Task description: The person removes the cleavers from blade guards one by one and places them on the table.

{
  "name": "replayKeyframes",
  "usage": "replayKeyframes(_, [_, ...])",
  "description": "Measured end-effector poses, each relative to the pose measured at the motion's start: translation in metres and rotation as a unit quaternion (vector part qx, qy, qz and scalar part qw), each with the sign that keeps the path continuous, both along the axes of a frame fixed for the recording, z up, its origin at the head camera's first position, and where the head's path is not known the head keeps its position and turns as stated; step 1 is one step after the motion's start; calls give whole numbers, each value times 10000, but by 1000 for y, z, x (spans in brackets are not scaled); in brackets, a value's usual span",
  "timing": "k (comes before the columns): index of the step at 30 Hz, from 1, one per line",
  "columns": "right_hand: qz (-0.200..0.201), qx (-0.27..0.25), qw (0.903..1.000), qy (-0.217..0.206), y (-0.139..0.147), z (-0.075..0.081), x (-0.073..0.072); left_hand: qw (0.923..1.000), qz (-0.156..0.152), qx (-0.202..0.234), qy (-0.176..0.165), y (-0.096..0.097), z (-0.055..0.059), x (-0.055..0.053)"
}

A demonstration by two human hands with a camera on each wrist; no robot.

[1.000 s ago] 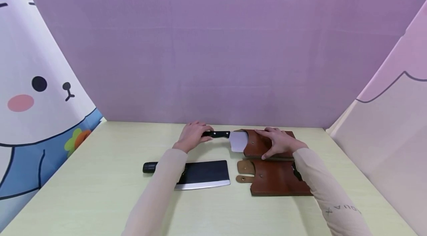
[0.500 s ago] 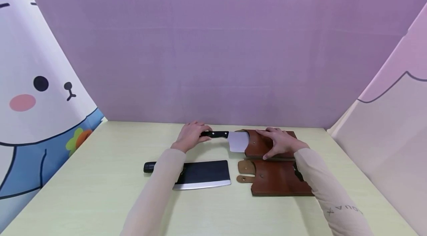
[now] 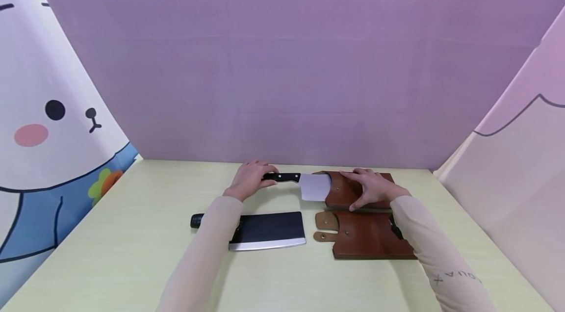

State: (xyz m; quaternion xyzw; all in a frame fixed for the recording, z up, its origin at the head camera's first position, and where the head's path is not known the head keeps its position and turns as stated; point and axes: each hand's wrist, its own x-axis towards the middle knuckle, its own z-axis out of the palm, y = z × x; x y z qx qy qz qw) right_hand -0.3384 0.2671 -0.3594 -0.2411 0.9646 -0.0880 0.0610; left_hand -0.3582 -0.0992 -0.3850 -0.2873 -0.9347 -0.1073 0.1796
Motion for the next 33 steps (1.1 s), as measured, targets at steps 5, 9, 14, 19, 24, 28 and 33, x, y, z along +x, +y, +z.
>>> replayKeyframes(5, [-23, 9, 10000, -27, 1, 1, 0, 10000, 14, 2, -29, -3, 2, 1])
replayKeyframes(9, [-14, -16, 10000, -29, 1, 1, 0, 10000, -4, 24, -14, -5, 2, 1])
replayKeyframes(14, [52, 12, 10000, 49, 2, 1, 1, 10000, -29, 61, 14, -8, 2, 2])
replayKeyframes(19, [30, 24, 10000, 67, 2, 1, 0, 10000, -13, 28, 28, -11, 2, 2])
replayKeyframes(24, [-15, 94, 9999, 72, 2, 2, 1, 10000, 3, 37, -37, -14, 3, 3])
replayKeyframes(28, [-96, 90, 9999, 54, 2, 2, 1, 10000, -18, 65, -34, -16, 3, 4])
replayKeyframes(33, [-117, 92, 9999, 56, 3, 0, 0, 10000, -53, 58, 43, -20, 1, 2])
